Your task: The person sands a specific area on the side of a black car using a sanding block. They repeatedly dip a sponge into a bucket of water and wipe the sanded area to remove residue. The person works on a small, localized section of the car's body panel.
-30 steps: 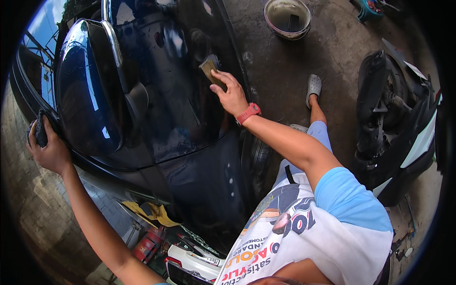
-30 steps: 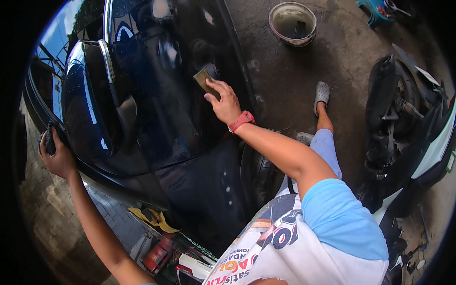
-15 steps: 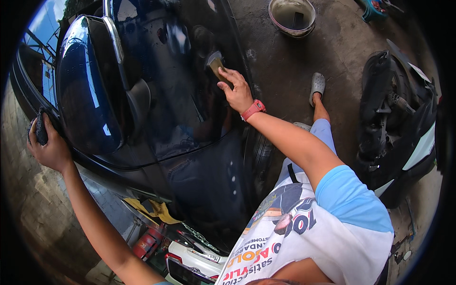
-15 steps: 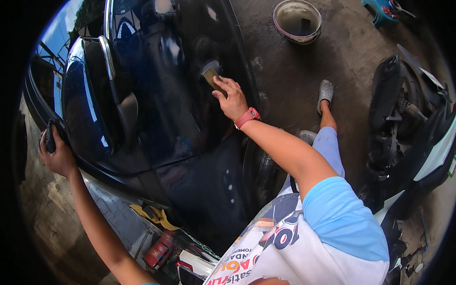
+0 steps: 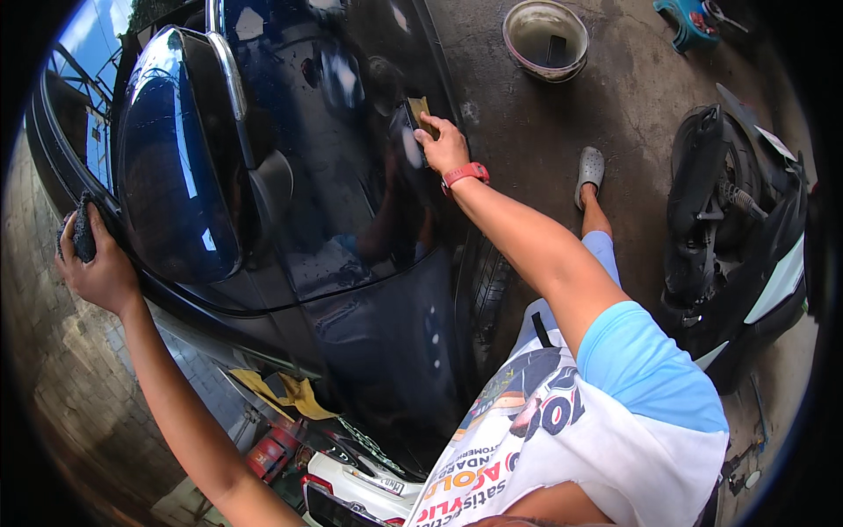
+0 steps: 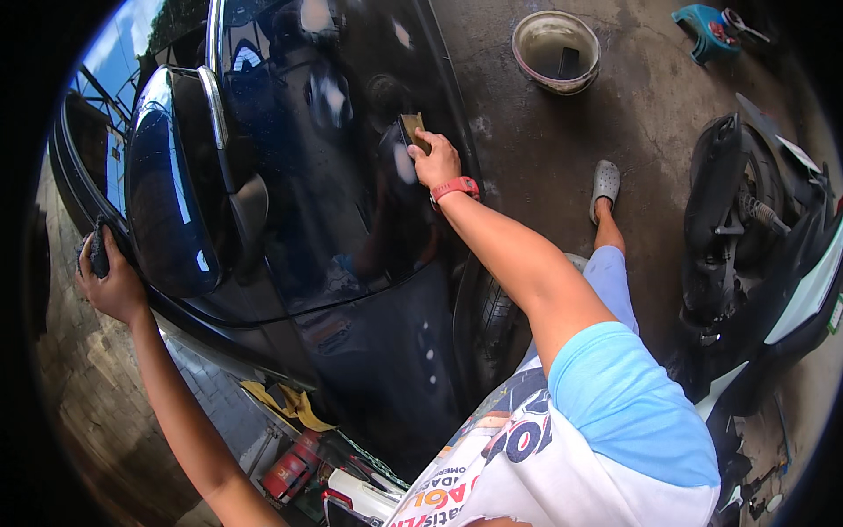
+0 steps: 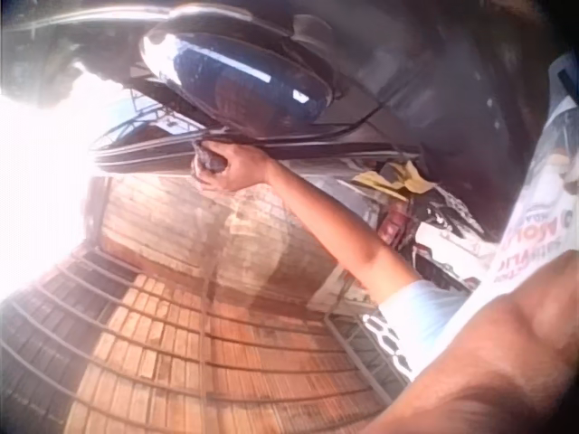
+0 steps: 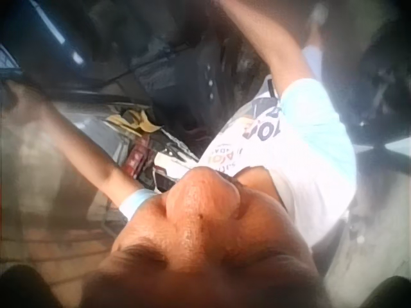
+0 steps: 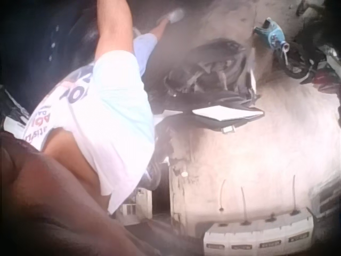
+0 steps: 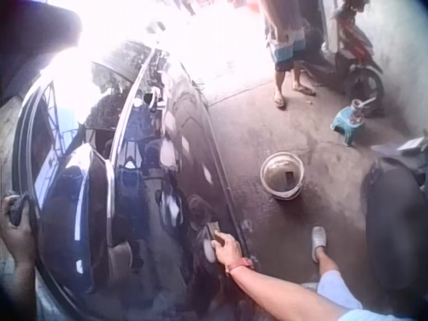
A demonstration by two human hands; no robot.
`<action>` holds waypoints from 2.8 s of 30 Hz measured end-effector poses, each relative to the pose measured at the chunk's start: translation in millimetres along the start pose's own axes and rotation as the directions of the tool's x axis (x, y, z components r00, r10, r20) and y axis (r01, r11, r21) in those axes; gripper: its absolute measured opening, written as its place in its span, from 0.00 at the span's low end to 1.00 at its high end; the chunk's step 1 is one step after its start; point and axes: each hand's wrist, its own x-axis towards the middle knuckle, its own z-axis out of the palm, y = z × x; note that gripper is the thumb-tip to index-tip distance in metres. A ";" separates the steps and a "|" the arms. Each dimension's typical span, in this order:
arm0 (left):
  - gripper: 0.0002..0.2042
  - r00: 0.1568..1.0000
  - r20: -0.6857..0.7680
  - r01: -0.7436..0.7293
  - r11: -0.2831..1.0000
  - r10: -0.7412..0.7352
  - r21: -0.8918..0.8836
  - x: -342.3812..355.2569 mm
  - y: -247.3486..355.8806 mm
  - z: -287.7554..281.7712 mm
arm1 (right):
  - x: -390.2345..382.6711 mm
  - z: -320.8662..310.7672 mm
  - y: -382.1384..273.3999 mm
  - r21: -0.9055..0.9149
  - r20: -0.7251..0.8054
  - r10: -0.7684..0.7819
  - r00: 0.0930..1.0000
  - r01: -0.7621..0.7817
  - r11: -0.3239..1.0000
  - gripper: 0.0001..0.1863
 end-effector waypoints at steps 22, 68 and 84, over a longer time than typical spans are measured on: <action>0.17 0.998 -0.037 -0.059 0.998 0.058 -0.024 7.0 -2.5 1.3 | -7.5 -6.0 2.9 -0.014 0.004 -0.126 0.992 0.126 0.992 0.25; 0.17 0.998 -0.065 -0.023 1.000 0.023 0.002 0.4 -8.4 -3.9 | -60.8 -17.0 7.9 0.066 0.069 -0.366 0.928 0.362 0.930 0.26; 0.20 0.999 -0.038 -0.030 1.000 0.031 0.002 4.1 -2.7 3.2 | -3.8 -6.5 5.5 -0.015 0.039 -0.151 0.988 0.152 0.988 0.25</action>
